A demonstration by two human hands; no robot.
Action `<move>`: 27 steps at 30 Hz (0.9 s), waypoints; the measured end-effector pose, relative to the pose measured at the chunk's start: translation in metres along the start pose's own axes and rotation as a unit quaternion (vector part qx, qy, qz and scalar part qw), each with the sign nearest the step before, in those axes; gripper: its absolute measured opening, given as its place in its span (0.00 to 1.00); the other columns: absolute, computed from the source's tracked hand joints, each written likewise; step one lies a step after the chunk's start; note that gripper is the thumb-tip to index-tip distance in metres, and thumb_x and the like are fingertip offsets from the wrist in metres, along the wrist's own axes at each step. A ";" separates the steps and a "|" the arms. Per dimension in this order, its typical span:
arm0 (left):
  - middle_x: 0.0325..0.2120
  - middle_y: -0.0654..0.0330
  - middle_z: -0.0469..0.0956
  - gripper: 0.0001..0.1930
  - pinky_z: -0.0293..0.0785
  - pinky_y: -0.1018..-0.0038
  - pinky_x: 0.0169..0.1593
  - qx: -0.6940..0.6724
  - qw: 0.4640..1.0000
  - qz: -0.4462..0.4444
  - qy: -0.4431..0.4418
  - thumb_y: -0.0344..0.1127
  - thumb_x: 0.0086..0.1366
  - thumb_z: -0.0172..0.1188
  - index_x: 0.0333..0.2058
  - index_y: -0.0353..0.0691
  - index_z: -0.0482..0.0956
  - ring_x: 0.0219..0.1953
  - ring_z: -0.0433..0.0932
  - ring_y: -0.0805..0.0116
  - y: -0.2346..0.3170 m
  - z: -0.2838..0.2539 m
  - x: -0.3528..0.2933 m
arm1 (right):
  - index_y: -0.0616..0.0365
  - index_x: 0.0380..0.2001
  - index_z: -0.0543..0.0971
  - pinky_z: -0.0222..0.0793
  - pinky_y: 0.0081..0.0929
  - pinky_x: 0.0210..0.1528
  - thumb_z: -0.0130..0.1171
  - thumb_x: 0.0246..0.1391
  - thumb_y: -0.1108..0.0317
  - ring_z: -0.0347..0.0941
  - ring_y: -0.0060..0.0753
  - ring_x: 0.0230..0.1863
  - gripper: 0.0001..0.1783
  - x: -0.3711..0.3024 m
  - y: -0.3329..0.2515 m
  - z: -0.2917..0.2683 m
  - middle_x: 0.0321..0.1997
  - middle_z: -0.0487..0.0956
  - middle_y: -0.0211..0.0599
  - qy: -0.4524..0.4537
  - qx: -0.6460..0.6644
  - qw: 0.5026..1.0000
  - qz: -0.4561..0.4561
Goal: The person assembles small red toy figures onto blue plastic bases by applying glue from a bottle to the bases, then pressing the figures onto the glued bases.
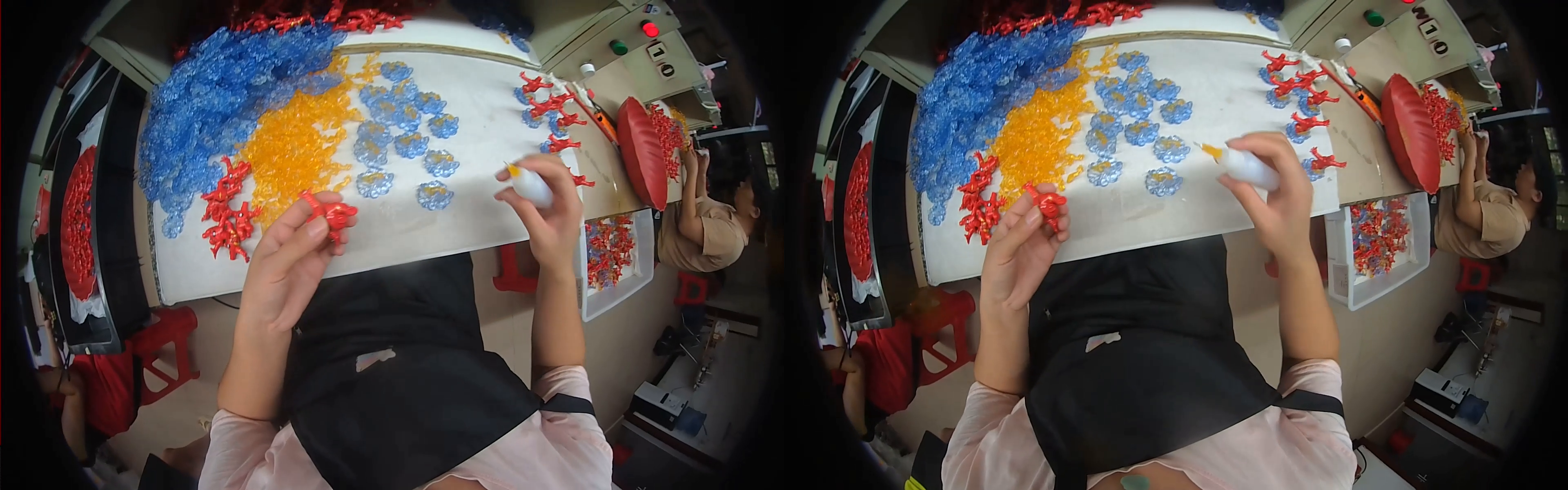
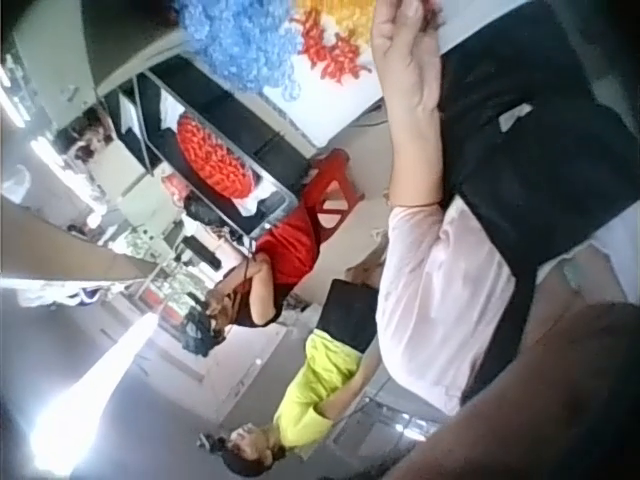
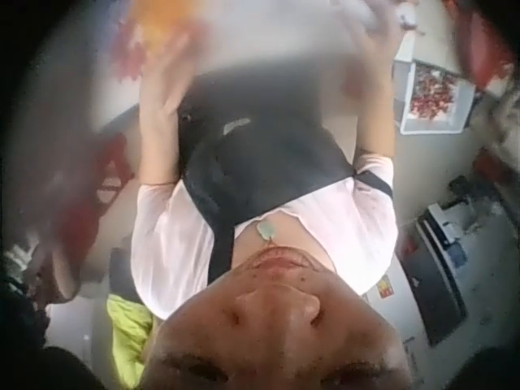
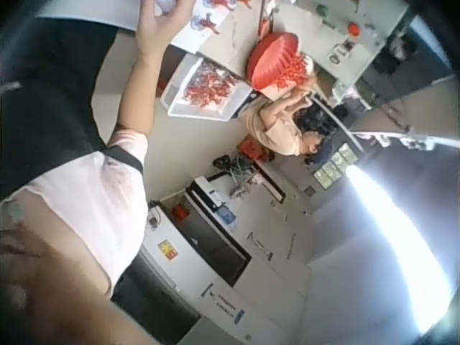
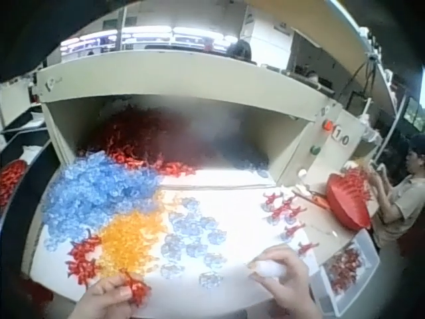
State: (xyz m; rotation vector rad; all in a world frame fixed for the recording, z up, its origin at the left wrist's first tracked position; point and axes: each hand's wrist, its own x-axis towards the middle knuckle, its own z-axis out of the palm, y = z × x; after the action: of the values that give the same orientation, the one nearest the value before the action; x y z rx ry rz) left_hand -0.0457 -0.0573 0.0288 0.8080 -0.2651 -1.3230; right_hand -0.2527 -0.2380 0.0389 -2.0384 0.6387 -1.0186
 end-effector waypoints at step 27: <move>0.36 0.57 0.73 0.13 0.61 0.81 0.41 0.024 0.998 -0.051 -0.041 0.31 0.57 0.51 0.41 0.35 0.69 0.34 0.66 0.78 -0.013 0.015 0.013 | 0.56 0.37 0.73 0.69 0.27 0.37 0.63 0.27 0.76 0.72 0.38 0.37 0.25 -0.036 0.010 -0.033 0.40 0.73 0.36 -0.196 -0.260 0.942 -0.081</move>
State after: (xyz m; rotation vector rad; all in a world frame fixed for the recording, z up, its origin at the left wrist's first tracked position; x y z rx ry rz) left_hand -0.0613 -0.0748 0.0270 0.8163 -0.3252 -1.4529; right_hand -0.3007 -0.2320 0.0274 -2.6997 0.5702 -0.5268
